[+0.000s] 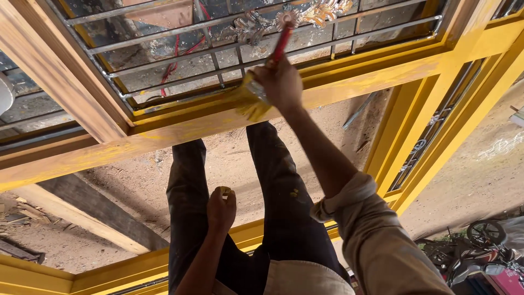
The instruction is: The person paints wooden window and door frames yellow using a paintbrush, dipping the brush into a paint can and applying yellow paint along the frame rails and edges, working across different sections of the frames.
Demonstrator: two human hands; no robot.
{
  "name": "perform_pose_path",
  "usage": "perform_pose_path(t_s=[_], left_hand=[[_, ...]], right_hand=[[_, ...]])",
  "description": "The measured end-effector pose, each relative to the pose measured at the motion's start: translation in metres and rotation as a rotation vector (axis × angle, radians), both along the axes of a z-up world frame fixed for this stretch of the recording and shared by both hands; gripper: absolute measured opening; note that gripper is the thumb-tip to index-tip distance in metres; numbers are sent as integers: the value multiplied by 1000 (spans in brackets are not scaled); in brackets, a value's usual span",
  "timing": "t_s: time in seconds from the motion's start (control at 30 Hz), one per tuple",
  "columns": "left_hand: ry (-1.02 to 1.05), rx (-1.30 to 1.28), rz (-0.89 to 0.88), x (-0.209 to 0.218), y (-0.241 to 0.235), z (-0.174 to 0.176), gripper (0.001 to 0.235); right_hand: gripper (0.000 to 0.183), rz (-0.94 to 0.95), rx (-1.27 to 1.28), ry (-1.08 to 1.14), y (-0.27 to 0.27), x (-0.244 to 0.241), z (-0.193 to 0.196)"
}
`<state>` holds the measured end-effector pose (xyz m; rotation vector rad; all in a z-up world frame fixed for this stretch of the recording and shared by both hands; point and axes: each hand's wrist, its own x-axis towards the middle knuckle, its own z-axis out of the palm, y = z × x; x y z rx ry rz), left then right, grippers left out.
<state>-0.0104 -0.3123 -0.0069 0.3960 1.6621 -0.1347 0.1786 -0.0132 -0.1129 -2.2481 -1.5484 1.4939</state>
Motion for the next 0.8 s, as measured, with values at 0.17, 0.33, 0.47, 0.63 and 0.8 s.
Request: perform_pose_path(t_s=[0.17,0.33,0.47,0.63,0.8], left_hand=[[-32,-65,-35,9,15,8,33],[10,-9,-83,19,10,7,32],[22,37,-110,24,8,3,33],[-13,-34,-126,28,2,6,32],[21,118,-198,43,-4,-2,32]], right_hand=[[26,390,261,-562,77,171,79],[22,674,345,-533,48,99,63],[21,547,174,-193,-15,-67,38],[42,62,138,123,-22,-155,36],[39,-131,140,94,3,5,4]])
